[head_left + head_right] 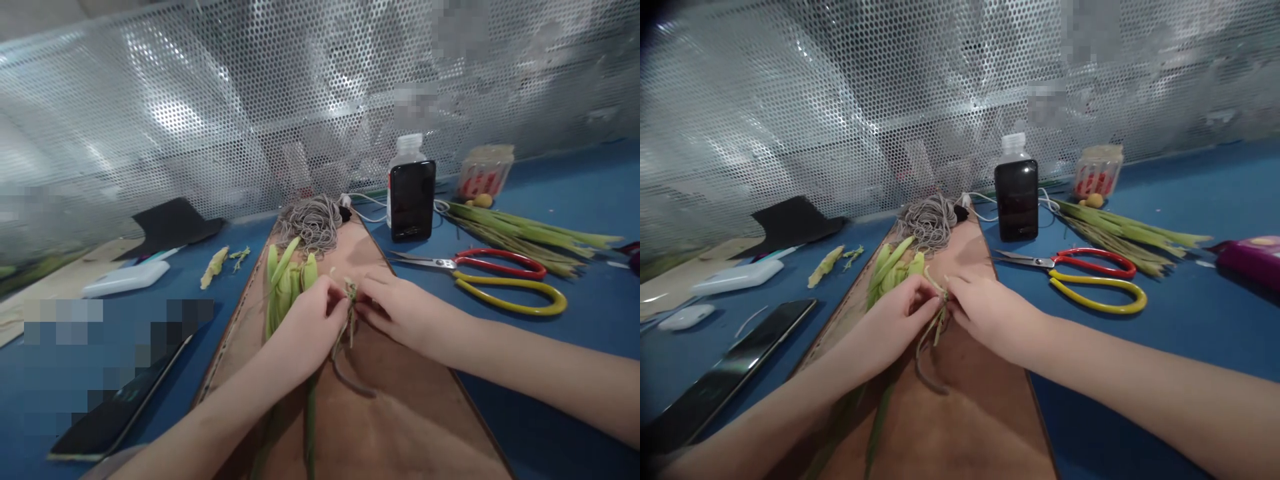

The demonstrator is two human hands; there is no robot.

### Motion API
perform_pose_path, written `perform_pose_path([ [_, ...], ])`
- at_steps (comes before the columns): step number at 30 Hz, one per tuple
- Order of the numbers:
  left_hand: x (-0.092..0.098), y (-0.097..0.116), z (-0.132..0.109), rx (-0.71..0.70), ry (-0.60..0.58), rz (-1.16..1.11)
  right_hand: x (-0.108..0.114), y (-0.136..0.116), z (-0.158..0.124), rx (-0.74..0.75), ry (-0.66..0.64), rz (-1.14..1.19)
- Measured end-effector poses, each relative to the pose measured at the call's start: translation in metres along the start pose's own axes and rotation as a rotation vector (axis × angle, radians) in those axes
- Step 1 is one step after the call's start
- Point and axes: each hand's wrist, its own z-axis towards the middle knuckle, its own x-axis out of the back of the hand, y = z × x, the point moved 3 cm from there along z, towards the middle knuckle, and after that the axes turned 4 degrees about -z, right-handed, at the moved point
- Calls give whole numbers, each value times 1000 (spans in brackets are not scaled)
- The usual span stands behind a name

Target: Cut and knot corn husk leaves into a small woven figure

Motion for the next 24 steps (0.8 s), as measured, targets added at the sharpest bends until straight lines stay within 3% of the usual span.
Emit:
perform_pose_path([
  [5, 3, -1, 0, -7, -56, -21, 1, 1, 0, -20, -42, -34],
  [9, 5, 0, 0, -73, -130, -53, -1, 5, 0, -11, -4, -43],
  [24, 1, 4, 0, -210, -150, 159, 1, 3, -7, 65, 10, -83],
])
